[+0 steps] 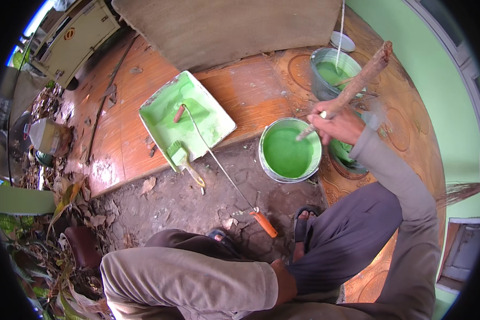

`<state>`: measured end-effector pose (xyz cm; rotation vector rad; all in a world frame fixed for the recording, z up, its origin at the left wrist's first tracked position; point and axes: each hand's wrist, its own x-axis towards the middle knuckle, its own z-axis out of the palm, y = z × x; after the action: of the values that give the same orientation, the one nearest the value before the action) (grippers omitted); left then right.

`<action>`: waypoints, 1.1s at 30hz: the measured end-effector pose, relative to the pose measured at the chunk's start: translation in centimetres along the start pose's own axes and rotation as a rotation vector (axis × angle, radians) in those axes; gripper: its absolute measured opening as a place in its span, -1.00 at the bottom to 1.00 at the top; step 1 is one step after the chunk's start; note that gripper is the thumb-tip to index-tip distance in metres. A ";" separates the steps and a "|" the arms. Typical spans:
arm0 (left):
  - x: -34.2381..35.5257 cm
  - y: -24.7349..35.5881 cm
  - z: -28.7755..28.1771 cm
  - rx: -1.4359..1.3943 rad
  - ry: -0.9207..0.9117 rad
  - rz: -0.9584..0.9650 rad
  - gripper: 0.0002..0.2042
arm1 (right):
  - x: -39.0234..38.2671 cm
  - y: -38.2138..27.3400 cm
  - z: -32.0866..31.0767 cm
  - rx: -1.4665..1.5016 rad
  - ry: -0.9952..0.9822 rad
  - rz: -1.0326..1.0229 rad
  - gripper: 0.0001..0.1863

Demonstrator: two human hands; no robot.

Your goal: The person pours green paint from a plastic bag into a bucket, then uses a stick to stir the paint. They also handle a paint roller and a paintbrush, placing them into a paint tray and the bucket.

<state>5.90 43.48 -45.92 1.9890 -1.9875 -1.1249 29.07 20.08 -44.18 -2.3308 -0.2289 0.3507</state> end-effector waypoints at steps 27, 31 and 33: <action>0.1 -0.2 -1.5 0.018 -0.028 0.004 -0.85 | -0.4 -0.6 1.6 -0.065 -0.097 -0.099 -0.68; 0.2 -0.2 -1.3 0.038 -0.060 0.000 -0.84 | -0.5 -0.6 1.7 0.053 -0.232 -0.058 -0.68; 0.2 -0.3 -1.5 0.038 -0.070 -0.002 -0.84 | -0.5 -0.6 1.6 0.093 -0.256 -0.040 -0.68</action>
<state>6.92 42.71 -45.07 1.9972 -2.0557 -1.1818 28.09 21.43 -44.70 -2.1842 -0.3745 0.6277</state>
